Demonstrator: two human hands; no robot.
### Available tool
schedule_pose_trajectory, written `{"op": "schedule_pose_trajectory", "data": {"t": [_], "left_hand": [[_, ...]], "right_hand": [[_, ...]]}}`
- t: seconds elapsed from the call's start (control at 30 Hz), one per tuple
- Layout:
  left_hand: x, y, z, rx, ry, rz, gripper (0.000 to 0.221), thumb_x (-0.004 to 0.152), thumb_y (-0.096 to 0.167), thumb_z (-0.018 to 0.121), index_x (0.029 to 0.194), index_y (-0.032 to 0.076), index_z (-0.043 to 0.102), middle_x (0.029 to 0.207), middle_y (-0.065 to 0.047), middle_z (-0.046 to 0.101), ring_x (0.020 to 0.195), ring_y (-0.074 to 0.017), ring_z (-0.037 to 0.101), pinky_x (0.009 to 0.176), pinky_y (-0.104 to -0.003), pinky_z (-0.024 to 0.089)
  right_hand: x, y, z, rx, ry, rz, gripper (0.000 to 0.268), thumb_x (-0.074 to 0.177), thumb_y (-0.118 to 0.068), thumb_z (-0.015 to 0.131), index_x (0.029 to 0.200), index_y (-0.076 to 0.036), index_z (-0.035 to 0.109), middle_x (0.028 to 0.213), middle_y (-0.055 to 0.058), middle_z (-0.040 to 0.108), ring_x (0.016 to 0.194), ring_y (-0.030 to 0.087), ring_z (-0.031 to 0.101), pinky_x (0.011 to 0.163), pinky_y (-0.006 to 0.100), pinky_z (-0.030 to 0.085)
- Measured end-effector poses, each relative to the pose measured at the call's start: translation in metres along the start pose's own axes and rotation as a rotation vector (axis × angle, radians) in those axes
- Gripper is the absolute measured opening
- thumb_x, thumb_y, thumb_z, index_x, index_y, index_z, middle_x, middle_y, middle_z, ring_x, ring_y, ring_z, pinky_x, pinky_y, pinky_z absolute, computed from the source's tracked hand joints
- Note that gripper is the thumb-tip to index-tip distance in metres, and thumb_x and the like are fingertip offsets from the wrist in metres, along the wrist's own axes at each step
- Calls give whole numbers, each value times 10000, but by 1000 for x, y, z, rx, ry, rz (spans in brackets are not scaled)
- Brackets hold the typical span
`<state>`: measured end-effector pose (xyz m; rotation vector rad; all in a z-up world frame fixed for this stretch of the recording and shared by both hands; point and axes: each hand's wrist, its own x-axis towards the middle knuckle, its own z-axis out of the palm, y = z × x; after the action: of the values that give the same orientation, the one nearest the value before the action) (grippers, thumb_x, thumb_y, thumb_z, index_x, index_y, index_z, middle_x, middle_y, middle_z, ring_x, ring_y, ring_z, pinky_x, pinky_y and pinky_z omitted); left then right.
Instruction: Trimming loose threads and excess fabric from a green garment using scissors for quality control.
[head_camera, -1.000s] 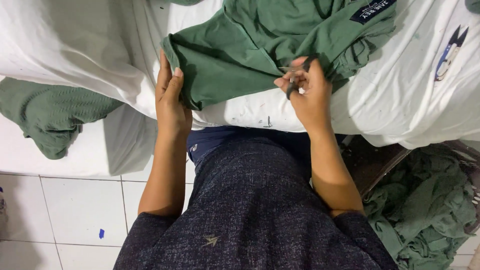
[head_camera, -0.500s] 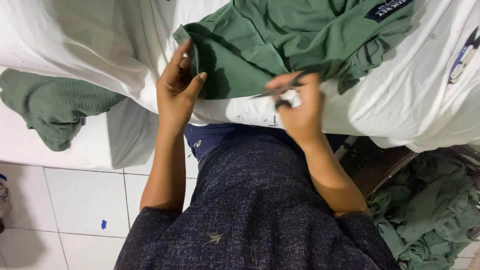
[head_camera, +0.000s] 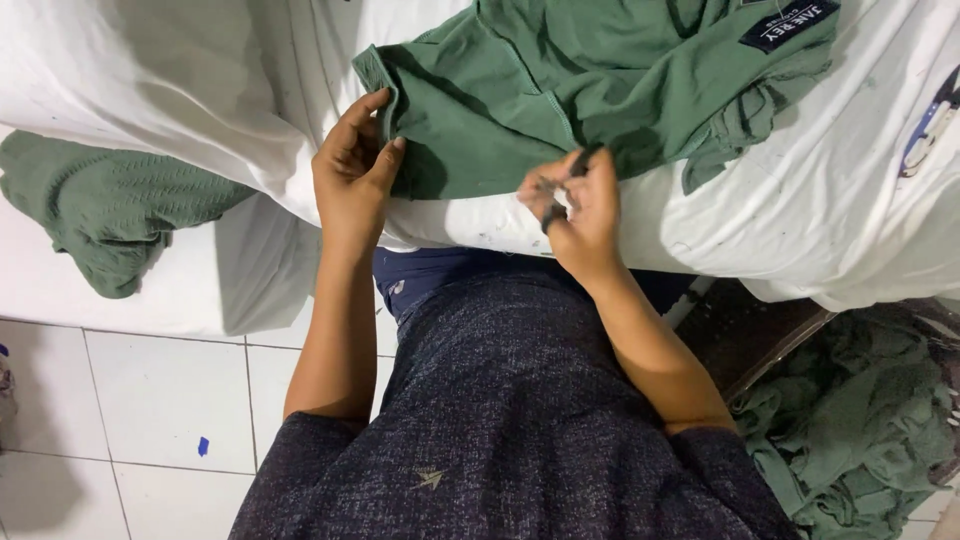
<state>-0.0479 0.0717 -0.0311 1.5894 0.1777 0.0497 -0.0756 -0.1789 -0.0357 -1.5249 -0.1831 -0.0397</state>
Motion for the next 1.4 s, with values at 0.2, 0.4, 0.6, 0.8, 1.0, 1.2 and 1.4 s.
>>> {"op": "schedule_pose_trajectory", "data": {"t": [0.2, 0.4, 0.6, 0.8, 1.0, 1.2, 1.4], "left_hand": [[1, 6, 5, 51, 6, 0, 388, 995, -57, 657, 1358, 77, 621, 953, 46, 404, 940, -81, 440, 854, -199, 396], [2, 4, 1, 55, -7, -4, 398, 1000, -62, 668, 1370, 74, 611, 958, 59, 459, 940, -61, 463, 878, -176, 410], [1, 9, 1, 160, 18, -2, 428, 972, -81, 669, 1354, 110, 632, 936, 45, 442, 821, -58, 433, 735, -178, 393], [1, 11, -1, 244, 40, 20, 467, 940, -92, 638, 1350, 132, 638, 977, 19, 435, 855, -78, 455, 799, -181, 401], [-1, 24, 6, 275, 79, 153, 606, 857, -233, 563, 1392, 50, 597, 1094, -175, 536, 976, -297, 596, 906, -491, 567], [6, 42, 28, 807, 23, 533, 749, 708, -80, 701, 1428, 88, 581, 1457, -197, 353, 1310, -482, 444, 1030, -522, 472], [5, 21, 55, 1052, -265, 602, 628, 728, 258, 882, 1319, 175, 687, 1508, -142, 510, 1488, -492, 252, 1146, -643, 142]], "right_hand": [[3, -15, 3, -311, -126, -73, 311, 814, 160, 646, 1027, -17, 504, 1004, 142, 697, 964, 281, 756, 835, 349, 593], [17, 17, 21, -862, -207, -394, 123, 981, -64, 671, 998, -68, 549, 780, 41, 642, 889, 278, 584, 761, 341, 486], [5, -10, 18, -314, -56, -96, 340, 781, 196, 584, 1028, -37, 562, 991, 74, 714, 883, 196, 655, 814, 304, 554], [-23, -12, -18, 0, -188, 164, 227, 872, -17, 691, 1003, -122, 538, 946, 53, 658, 905, 191, 682, 901, 347, 556], [-20, -31, -27, -267, -22, 30, 385, 725, -9, 879, 931, -96, 565, 842, 101, 733, 767, 263, 692, 796, 370, 566], [16, -23, -54, -1059, 315, -563, 372, 884, -287, 844, 927, -87, 533, 1394, 163, 600, 1214, 356, 580, 1054, 491, 412], [-2, -14, -65, -830, 270, -274, 479, 613, -129, 929, 1023, -153, 681, 798, -48, 720, 669, 176, 665, 738, 310, 566]]}}
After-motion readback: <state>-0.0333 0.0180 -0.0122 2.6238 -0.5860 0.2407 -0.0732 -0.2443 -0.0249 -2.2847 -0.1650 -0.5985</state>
